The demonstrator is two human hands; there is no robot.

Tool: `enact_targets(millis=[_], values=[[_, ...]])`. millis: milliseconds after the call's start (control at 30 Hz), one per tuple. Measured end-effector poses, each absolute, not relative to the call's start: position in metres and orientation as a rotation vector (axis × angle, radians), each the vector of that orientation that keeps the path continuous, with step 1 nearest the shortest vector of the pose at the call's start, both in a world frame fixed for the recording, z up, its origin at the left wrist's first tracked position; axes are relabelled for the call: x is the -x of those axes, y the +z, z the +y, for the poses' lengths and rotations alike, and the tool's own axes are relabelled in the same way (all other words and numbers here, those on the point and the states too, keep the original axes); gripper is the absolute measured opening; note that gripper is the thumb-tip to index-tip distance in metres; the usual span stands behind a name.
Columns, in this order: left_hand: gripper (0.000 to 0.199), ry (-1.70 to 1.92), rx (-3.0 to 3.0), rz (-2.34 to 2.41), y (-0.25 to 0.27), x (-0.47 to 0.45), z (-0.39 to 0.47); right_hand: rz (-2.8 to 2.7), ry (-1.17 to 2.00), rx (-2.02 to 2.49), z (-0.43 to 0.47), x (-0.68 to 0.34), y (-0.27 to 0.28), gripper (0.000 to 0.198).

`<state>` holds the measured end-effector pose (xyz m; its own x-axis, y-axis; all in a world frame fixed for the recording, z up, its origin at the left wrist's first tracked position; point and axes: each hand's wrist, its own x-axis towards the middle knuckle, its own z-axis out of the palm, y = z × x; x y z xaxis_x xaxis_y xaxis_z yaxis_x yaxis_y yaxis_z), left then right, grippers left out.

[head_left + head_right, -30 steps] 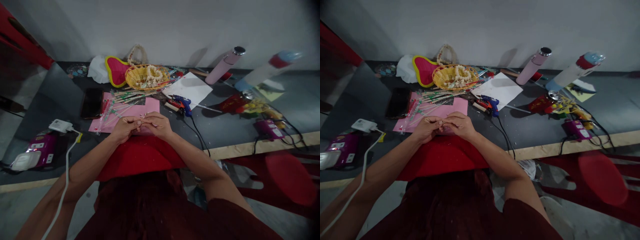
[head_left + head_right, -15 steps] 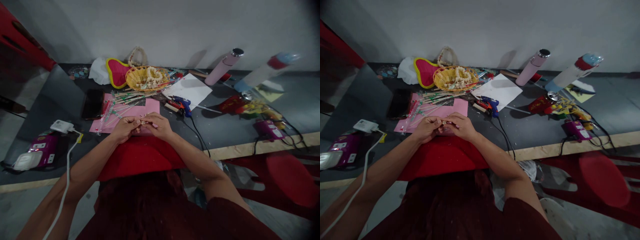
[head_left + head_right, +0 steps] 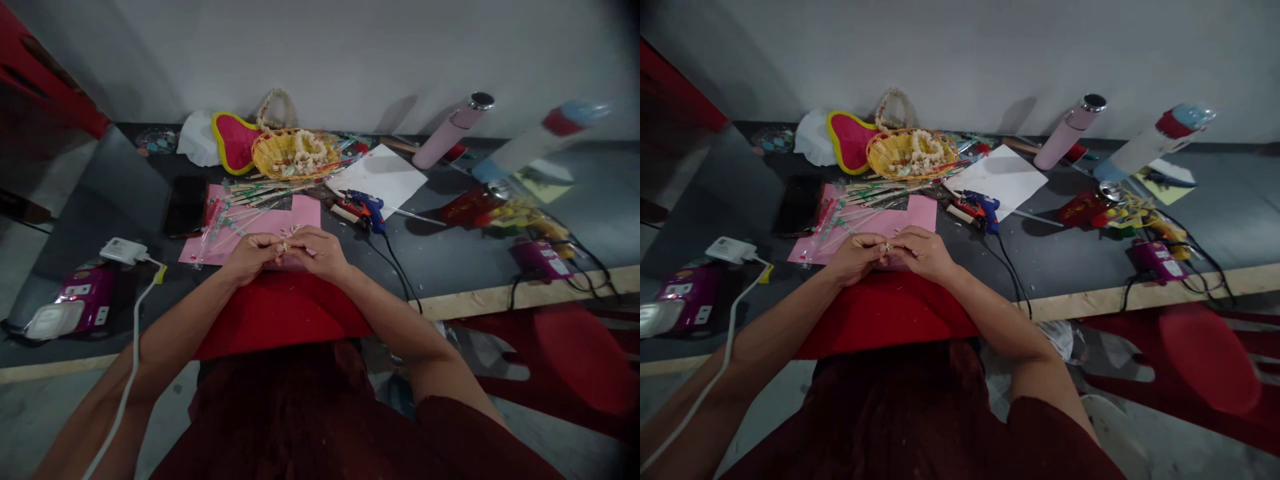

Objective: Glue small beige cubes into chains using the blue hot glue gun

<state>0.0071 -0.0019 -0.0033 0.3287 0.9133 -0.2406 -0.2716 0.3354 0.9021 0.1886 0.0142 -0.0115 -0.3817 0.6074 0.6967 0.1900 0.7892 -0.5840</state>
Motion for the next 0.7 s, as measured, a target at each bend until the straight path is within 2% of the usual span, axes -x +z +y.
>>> enact_targets(millis=[267,700], values=[[0.043,0.869,-0.818,0.87,0.002,-0.008,-0.003,-1.959,0.627,0.607,0.015,-0.192,-0.006,0.018],[0.036,0.866,-0.808,0.986,-0.001,-0.009,-0.002,-2.224,0.189,0.664,0.023,-0.2,-0.016,0.02]])
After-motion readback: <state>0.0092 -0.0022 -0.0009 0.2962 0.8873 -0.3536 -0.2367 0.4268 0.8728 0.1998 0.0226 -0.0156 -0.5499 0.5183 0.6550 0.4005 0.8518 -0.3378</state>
